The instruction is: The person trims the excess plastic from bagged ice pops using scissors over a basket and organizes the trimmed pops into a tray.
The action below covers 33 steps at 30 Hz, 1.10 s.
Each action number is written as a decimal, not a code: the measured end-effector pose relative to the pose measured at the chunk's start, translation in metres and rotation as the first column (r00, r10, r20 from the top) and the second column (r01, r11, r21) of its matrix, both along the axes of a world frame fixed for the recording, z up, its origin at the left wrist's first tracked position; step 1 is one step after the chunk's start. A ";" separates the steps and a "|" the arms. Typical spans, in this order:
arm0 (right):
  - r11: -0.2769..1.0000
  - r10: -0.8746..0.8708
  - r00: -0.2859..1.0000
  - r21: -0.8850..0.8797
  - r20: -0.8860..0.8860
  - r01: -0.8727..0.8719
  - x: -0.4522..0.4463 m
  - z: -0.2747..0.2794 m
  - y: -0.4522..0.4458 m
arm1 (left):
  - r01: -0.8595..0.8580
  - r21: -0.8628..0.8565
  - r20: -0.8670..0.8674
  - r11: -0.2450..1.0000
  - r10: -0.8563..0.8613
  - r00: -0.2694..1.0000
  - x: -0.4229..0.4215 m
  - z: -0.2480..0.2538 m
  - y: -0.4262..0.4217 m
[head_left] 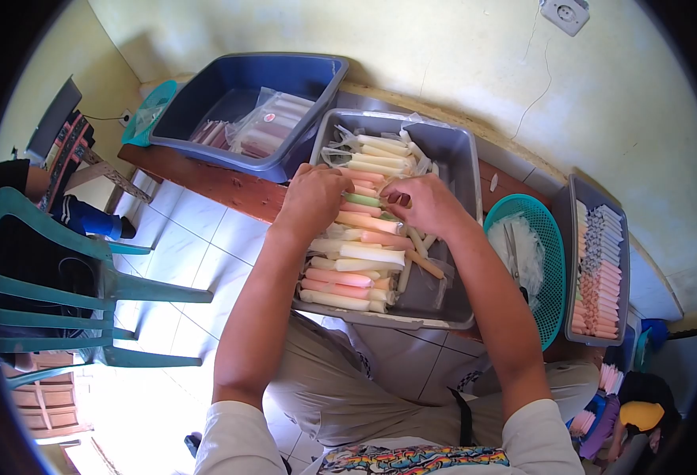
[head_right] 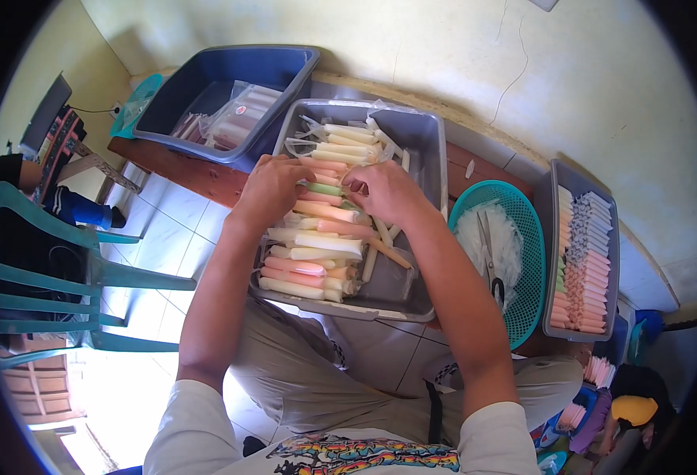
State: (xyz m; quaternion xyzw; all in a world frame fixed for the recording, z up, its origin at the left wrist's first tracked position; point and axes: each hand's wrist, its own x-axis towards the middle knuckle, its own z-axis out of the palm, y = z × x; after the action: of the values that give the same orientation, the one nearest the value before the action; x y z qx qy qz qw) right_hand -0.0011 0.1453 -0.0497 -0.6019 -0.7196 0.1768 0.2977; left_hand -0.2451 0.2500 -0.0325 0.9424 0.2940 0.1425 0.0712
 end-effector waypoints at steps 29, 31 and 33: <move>0.911 -0.091 0.995 0.399 -0.047 0.102 0.002 0.019 0.000 | 0.087 0.049 0.284 0.995 -0.097 0.954 0.014 0.002 0.005; 0.903 -0.095 0.994 0.415 -0.058 0.110 0.004 0.023 -0.001 | 0.093 0.058 0.334 0.994 -0.107 0.937 0.017 0.009 0.003; 0.896 -0.099 0.993 0.428 -0.071 0.120 0.005 0.029 -0.007 | 0.082 0.029 0.350 0.996 -0.087 0.933 0.019 0.016 -0.001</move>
State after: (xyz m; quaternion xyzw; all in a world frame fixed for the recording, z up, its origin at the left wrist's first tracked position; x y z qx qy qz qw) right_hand 0.0037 0.1382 -0.0202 -0.5563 -0.6986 0.0105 0.4499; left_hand -0.2265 0.2491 -0.0166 0.9141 0.2350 0.3071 0.1221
